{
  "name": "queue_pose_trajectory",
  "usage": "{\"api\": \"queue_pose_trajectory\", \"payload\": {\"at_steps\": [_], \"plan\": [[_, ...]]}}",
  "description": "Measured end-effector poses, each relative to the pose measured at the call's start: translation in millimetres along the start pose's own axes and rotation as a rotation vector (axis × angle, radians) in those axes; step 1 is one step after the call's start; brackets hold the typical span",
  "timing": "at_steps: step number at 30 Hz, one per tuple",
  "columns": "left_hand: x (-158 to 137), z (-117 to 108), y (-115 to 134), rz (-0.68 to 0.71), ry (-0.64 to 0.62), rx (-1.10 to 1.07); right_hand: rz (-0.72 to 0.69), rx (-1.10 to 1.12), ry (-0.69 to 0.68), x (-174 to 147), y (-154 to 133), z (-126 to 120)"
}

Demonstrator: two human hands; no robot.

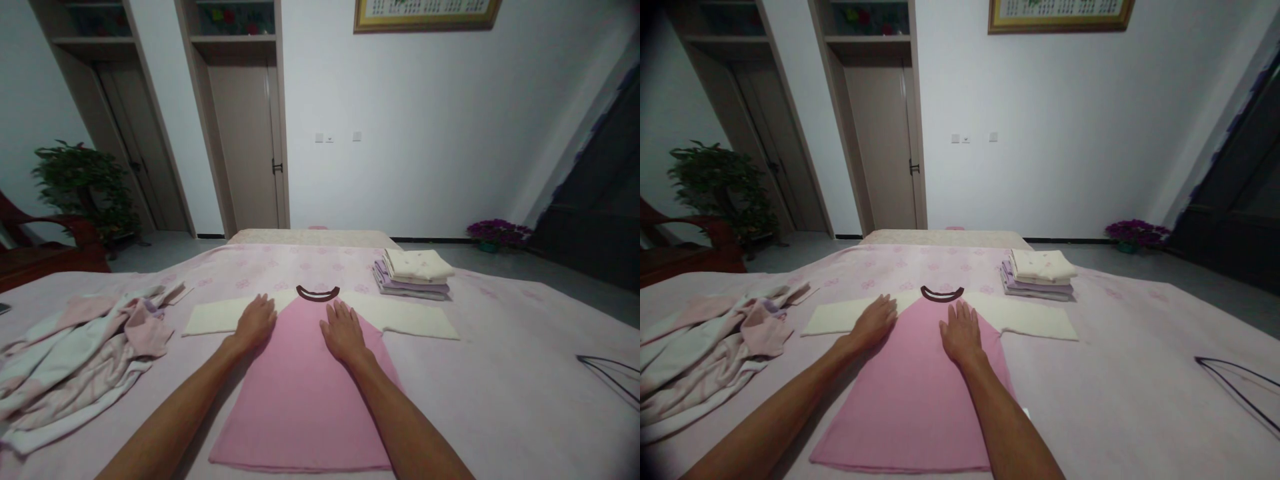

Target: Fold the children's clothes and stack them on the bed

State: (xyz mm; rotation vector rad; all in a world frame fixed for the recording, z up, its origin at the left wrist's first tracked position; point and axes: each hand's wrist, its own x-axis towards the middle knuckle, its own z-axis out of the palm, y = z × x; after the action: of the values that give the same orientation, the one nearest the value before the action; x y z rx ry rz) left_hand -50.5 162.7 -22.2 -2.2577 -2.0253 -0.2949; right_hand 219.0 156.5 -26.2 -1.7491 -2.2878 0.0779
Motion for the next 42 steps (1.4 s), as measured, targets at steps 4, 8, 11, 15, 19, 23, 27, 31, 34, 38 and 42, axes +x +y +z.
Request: {"api": "queue_pose_trajectory", "payload": {"at_steps": [4,8,11,15,19,23,27,31,34,38,42], "plan": [[21.4,7.9,61.1,0.166,-0.008,-0.064,-0.005,-0.006,0.003,-0.2,0.8,0.2],[40.6,15.7,87.1,0.239,-0.018,-0.084,0.006,0.005,-0.007,-0.7,0.3,-0.5],[49.4,22.4,84.9,0.224,-0.024,-0.076,0.008,0.011,-0.008,-0.9,-0.1,-1.0],[52.7,26.3,75.5,0.214,-0.035,-0.063,0.000,0.013,-0.009,-1.7,0.1,-1.8],[49.2,25.9,75.5,0.144,-0.010,-0.043,0.039,0.010,-0.003,-3.0,-0.4,-1.7],[42.4,26.8,76.9,0.053,0.008,-0.019,0.120,-0.005,-0.004,-2.8,-1.7,-1.9],[34.6,28.7,70.4,0.001,-0.034,-0.002,0.128,0.000,-0.051,-1.9,0.2,-3.1],[30.0,26.2,58.3,-0.026,-0.099,0.008,0.112,-0.006,-0.065,-1.7,4.2,-1.8],[28.3,17.7,44.2,0.006,-0.167,0.008,0.105,-0.022,-0.044,-1.5,6.1,1.0],[15.6,2.6,17.2,0.095,-0.246,-0.006,0.094,-0.043,-0.023,-1.5,6.5,3.2],[-17.4,-5.1,-6.4,0.093,-0.230,-0.010,0.078,-0.053,-0.003,-3.1,5.4,1.4]]}}
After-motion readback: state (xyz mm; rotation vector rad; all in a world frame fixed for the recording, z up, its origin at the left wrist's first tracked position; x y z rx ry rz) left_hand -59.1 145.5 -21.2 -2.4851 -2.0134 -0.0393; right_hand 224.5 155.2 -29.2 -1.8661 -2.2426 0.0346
